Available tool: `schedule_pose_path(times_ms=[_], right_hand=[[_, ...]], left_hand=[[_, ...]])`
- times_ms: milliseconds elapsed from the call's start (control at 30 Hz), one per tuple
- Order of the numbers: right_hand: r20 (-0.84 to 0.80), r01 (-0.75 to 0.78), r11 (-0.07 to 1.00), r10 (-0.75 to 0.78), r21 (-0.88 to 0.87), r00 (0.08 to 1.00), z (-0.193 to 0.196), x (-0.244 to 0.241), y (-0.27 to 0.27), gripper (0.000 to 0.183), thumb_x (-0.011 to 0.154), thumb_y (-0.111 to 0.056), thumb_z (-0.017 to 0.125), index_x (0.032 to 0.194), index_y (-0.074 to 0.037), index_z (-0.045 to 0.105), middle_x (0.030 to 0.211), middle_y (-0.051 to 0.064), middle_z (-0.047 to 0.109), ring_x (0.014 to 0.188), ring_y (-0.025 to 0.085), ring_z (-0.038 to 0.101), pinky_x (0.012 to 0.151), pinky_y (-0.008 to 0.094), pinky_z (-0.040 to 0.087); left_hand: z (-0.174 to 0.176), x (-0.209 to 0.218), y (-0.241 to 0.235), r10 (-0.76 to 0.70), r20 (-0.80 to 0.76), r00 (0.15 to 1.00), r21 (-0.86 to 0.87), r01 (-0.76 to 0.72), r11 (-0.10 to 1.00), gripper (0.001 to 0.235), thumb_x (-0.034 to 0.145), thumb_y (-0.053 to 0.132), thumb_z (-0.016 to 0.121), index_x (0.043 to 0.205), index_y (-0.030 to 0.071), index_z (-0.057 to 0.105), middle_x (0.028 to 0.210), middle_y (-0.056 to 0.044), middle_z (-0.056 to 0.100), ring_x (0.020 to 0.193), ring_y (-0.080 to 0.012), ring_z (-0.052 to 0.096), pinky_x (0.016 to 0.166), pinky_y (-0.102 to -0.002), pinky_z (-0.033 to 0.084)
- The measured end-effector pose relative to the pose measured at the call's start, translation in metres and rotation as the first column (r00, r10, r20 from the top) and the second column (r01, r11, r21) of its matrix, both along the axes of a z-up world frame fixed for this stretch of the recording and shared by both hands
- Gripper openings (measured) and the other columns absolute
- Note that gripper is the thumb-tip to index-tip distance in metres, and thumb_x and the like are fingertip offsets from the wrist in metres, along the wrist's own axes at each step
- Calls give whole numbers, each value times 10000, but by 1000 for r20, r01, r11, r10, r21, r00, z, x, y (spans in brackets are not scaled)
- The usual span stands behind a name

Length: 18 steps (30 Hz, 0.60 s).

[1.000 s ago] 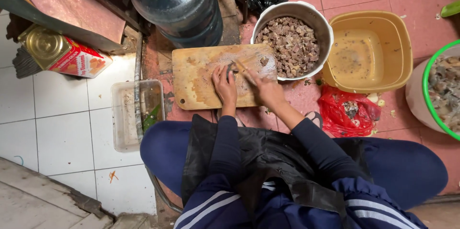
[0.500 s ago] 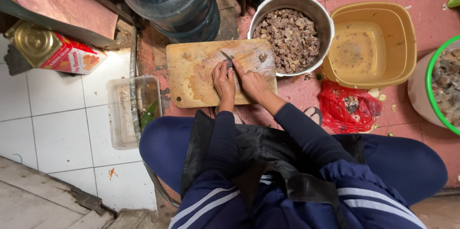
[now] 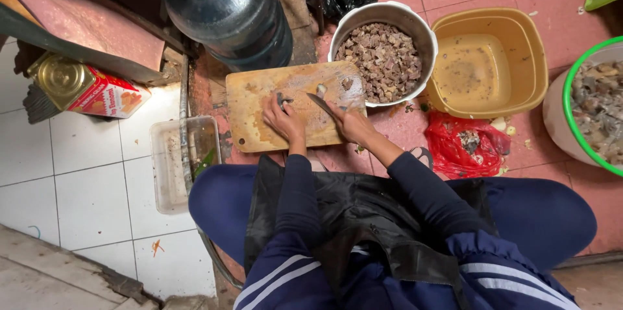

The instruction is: Chop and clean small pieces of meat on a wooden board.

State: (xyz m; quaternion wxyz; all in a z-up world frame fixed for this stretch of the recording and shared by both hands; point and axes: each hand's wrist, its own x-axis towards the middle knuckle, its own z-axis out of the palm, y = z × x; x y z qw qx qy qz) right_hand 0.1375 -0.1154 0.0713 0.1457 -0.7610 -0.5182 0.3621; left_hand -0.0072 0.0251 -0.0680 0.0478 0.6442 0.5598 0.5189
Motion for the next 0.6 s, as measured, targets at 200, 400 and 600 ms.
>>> schedule_pose_path(times_ms=[200,400,600], right_hand=[[134,105,994,-102,-15,986,4,42,-8,572,1030,-318,398,1564,-480,272,1115,302,700,1114,484,651,1001,567,507],[222,140,990,-138,9,965,24,29,-25,616,1020,-207,373,1609,-324,236,1098,302,701,1055,481,683,953,582,538],[219,9,998,-22,59,976,-8,-10,-22,655,1008,-98,326,1627,-267,194,1074,290,685,1010,490,697,904,563,564]], left_hand=[[52,42,-7,-613,-248,750,64,644,763,420,864,-54,626,1252,97,681,1321,-158,611,1195,-363,581,1026,-451,485],[11,32,-2,-536,-156,830,-347,462,816,100,895,213,739,974,154,755,897,-40,609,882,-269,663,861,-367,550],[-11,39,-18,-241,118,963,-352,267,897,301,735,134,846,1032,106,803,820,-64,640,745,-246,707,730,-326,584]])
